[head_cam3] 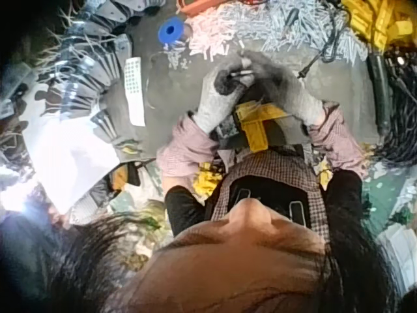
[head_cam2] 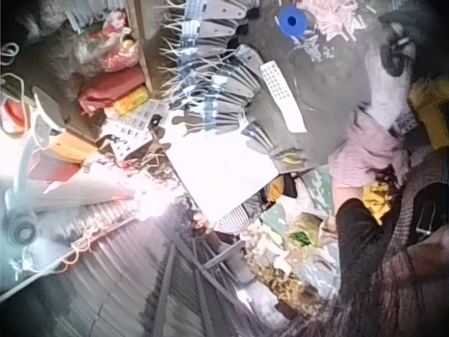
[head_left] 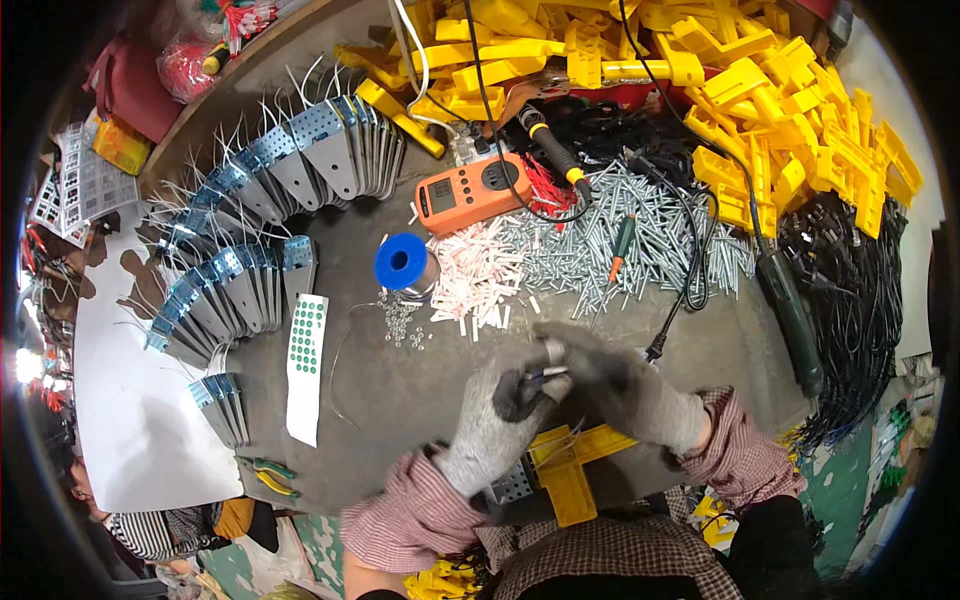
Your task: The person assembles a yellow plastic electronic component by soldering wires to it with a soldering iron, then attaching metal plates to the component with screws using a power screwdriver.
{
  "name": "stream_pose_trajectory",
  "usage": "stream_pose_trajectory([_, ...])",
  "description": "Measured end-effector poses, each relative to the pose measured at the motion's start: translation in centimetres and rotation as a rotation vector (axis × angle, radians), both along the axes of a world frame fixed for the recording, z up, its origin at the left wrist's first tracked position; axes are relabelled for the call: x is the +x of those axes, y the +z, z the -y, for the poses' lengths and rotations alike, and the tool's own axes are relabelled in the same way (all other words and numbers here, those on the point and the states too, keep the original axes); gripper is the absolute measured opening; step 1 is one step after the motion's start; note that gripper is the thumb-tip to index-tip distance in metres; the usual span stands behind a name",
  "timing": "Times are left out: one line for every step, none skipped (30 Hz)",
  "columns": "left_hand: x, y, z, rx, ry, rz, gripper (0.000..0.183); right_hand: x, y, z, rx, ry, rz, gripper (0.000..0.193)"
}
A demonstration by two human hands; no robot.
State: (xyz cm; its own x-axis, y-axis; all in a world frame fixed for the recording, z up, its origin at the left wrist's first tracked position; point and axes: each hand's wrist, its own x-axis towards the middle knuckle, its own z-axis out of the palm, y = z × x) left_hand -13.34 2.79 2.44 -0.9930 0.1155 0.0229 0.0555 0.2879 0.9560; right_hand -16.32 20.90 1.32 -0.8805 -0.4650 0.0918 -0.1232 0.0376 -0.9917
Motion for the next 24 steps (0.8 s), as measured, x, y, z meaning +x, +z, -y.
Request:
stream_pose_trajectory([-1.8, 1.5, 0.0, 0.148, -0.035, 0.160, 0.032, -0.9, 0.2, -0.3, -0.007, 0.007, 0.005, 0.029])
stream_pose_trajectory([-3.5, 1.6, 1.2, -0.308, -0.082, -0.137, 0.033, -2.1, 1.1, -1.2, 0.022, -0.069, 0.192, 0.031])
stream_pose_trajectory([-5.5, 1.6, 1.9, -0.755, -0.133, -0.454, 0.034, -2.8, 2.0, -2.8, 0.057, -0.158, 0.363, 0.033])
stream_pose_trajectory([-7.2, 1.6, 1.5, -0.908, -0.257, -0.494, 0.036, -3.2, -2.3, -4.0, -0.110, -0.228, 0.206, 0.033])
stream_pose_trajectory([-8.5, 0.9, 1.5, -1.062, -0.378, -0.519, 0.037, -2.9, -1.5, -3.7, -0.114, -0.229, 0.199, 0.033])
stream_pose_trajectory([-9.0, -0.8, 2.0, -1.153, -0.440, -0.540, 0.036, -2.7, -0.4, -2.2, -0.103, -0.124, 0.186, 0.032])
stream_pose_trajectory([-9.4, -0.6, 1.7, -1.153, -0.442, -0.547, 0.036, -2.4, 0.7, -1.5, -0.079, -0.042, 0.167, 0.033])
stream_pose_trajectory([-9.8, -0.3, 1.4, -1.229, -0.481, -0.560, 0.034, -2.2, 1.5, -1.1, -0.127, -0.029, 0.242, 0.031])
stream_pose_trajectory([-10.0, 0.2, 1.2, -1.313, -0.521, -0.568, 0.033, -2.0, 1.9, -1.1, -0.135, -0.030, 0.240, 0.031])
stream_pose_trajectory([-10.4, 0.0, 1.2, -1.335, -0.500, -0.609, 0.037, -1.7, 2.2, -1.2, 0.009, -0.040, 0.286, 0.031])
stream_pose_trajectory([-9.6, 0.1, 1.5, -1.344, -0.502, -0.606, 0.037, -1.5, 2.3, -1.1, 0.154, -0.046, 0.332, 0.031])
stream_pose_trajectory([-8.6, 1.4, 1.0, -1.104, -0.386, -0.457, 0.033, -1.3, 0.6, -1.2, 0.058, -0.103, 0.048, 0.030])
stream_pose_trajectory([-7.4, 1.8, 0.9, -0.859, -0.273, -0.310, 0.030, -1.3, 0.5, -1.5, 0.048, -0.104, 0.040, 0.030])
stream_pose_trajectory([-5.3, 1.3, 1.1, -0.311, -0.094, -0.124, 0.014, -0.9, 0.4, -1.6, 0.038, -0.036, 0.008, 0.029])
stream_pose_trajectory([-3.7, 1.5, 1.3, -0.102, 0.038, -0.016, 0.019, -0.5, 0.1, -1.6, 0.037, 0.021, -0.015, 0.028])
stream_pose_trajectory([-1.9, 1.5, 1.8, 0.091, 0.075, 0.077, 0.019, -0.3, 1.1, -1.3, 0.196, -0.010, -0.007, 0.027])
stream_pose_trajectory([-0.6, 1.5, 2.3, 0.285, 0.115, 0.168, 0.018, -0.1, 1.0, -1.1, 0.182, -0.004, 0.009, 0.027])
stream_pose_trajectory([0.2, 1.7, 2.5, 0.275, 0.131, 0.174, 0.018, 0.0, 0.9, -1.3, 0.168, 0.040, -0.059, 0.025])
stream_pose_trajectory([0.9, 1.8, 2.6, 0.313, 0.156, 0.200, 0.020, 0.1, 0.9, -1.4, 0.154, 0.082, -0.128, 0.023])
stream_pose_trajectory([1.4, 1.9, 2.8, 0.353, 0.179, 0.224, 0.022, 0.3, 1.2, -1.4, 0.199, 0.092, -0.213, 0.022])
stream_pose_trajectory([1.7, 1.9, 2.9, 0.351, 0.189, 0.229, 0.022, 0.5, 1.3, -1.3, 0.196, 0.101, -0.208, 0.022])
stream_pose_trajectory([1.9, 1.9, 2.9, 0.360, 0.202, 0.279, 0.024, 0.8, 1.3, -1.1, 0.179, 0.075, -0.171, 0.021])
stream_pose_trajectory([2.1, 2.0, 3.0, 0.369, 0.213, 0.329, 0.026, 1.0, 1.4, -1.1, 0.164, 0.049, -0.136, 0.020])
stream_pose_trajectory([2.1, 2.2, 2.9, 0.370, 0.215, 0.328, 0.026, 0.8, 1.6, -1.1, 0.164, 0.051, -0.136, 0.020])
